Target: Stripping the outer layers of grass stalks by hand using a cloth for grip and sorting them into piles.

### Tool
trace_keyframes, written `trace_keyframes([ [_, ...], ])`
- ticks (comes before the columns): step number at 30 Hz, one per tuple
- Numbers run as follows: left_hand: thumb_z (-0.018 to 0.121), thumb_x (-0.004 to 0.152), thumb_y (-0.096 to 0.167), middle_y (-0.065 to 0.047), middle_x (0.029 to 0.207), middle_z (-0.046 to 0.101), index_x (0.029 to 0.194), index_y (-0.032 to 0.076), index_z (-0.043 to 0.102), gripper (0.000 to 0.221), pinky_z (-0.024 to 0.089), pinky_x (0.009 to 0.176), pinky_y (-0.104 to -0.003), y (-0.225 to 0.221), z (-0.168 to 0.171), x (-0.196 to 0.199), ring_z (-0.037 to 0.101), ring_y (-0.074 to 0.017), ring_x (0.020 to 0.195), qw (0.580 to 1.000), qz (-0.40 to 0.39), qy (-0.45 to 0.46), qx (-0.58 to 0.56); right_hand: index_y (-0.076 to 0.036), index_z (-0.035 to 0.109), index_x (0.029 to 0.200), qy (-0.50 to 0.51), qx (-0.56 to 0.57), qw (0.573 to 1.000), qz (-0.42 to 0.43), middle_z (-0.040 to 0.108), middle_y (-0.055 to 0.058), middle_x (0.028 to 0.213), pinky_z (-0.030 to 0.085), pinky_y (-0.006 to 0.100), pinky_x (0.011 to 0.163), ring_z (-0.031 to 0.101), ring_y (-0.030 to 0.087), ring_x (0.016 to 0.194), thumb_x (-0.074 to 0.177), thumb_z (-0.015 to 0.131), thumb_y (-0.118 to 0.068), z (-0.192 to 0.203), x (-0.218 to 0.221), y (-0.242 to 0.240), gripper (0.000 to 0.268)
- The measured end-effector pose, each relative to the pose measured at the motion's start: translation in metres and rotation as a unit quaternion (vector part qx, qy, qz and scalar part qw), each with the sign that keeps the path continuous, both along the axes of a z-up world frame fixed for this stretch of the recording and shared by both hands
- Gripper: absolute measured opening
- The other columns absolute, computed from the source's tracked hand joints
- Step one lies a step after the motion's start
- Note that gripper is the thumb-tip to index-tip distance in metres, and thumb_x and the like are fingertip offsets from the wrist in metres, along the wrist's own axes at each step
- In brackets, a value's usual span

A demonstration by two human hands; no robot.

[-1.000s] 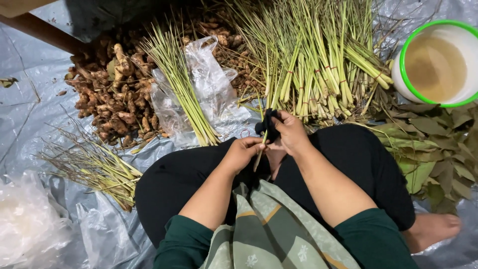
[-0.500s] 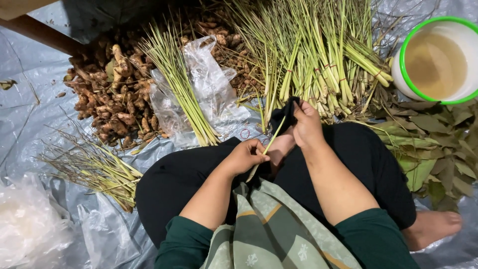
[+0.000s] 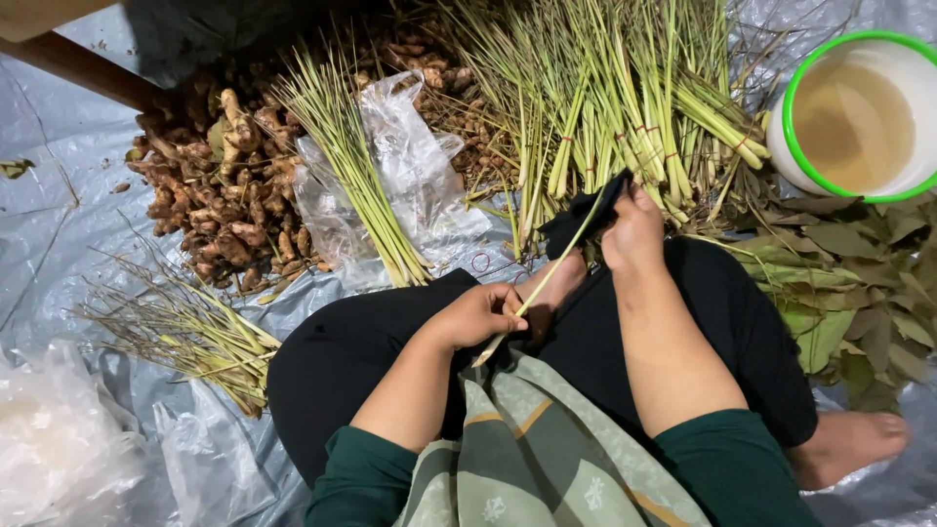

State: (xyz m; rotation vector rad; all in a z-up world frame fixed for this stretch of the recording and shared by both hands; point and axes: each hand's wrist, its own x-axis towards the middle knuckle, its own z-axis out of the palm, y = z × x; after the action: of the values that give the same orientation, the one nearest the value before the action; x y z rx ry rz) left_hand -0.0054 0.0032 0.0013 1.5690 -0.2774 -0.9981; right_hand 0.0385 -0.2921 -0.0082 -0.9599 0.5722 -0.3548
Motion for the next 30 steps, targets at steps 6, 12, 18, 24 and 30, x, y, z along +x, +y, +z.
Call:
trace_keyframes([
  [6,0.087,0.077,0.008,-0.007,0.076,0.072,0.099,0.0,0.071,0.028,0.057,0.066,-0.028,0.002,0.011,-0.004,0.067,-0.0159,0.071,0.998,-0.023,0.036,-0.044,-0.019,0.068,0.097,0.065,0.029,0.996,-0.063,0.073,0.006,0.082,0.066,0.041,0.078,0.076,0.025,0.08,0.104,0.065,-0.02,-0.055,0.015,-0.056,0.008],
  [12,0.086,0.076,0.001,-0.008,0.072,0.071,0.093,-0.003,0.071,0.024,0.06,0.062,-0.029,0.019,0.008,-0.003,0.07,-0.0163,0.065,0.992,-0.021,0.081,-0.099,-0.019,0.069,0.093,0.047,0.14,0.982,-0.119,0.077,0.011,0.093,0.066,0.048,0.085,0.079,0.03,0.091,0.104,0.057,-0.027,-0.052,0.02,-0.072,0.018],
  [18,0.077,0.087,0.0,-0.02,0.083,0.077,0.104,-0.005,0.073,0.018,0.063,0.073,-0.033,0.021,0.032,0.013,0.076,-0.0227,0.075,0.976,0.076,0.105,-0.177,-0.009,0.078,0.105,0.019,0.259,0.963,-0.072,0.079,0.01,0.109,0.06,0.049,0.106,0.075,0.026,0.11,0.094,0.075,-0.027,-0.017,0.021,-0.046,0.021],
  [24,0.071,0.091,-0.003,-0.025,0.086,0.076,0.111,-0.007,0.072,0.021,0.064,0.073,-0.035,0.009,0.024,0.015,0.077,-0.0268,0.077,0.975,0.11,0.115,-0.152,-0.019,0.075,0.096,0.006,0.127,0.985,0.119,0.077,0.003,0.093,0.062,0.042,0.095,0.076,0.021,0.096,0.1,0.066,-0.03,-0.005,0.003,0.016,0.015],
  [30,0.067,0.095,-0.001,-0.027,0.086,0.075,0.113,-0.008,0.072,0.02,0.066,0.07,-0.042,-0.002,0.014,0.011,0.077,-0.031,0.076,0.971,0.129,0.161,-0.119,-0.003,0.07,0.1,-0.049,0.067,0.988,0.133,0.069,0.007,0.084,0.061,0.035,0.085,0.071,0.021,0.084,0.101,0.058,0.001,0.046,-0.018,0.065,0.013],
])
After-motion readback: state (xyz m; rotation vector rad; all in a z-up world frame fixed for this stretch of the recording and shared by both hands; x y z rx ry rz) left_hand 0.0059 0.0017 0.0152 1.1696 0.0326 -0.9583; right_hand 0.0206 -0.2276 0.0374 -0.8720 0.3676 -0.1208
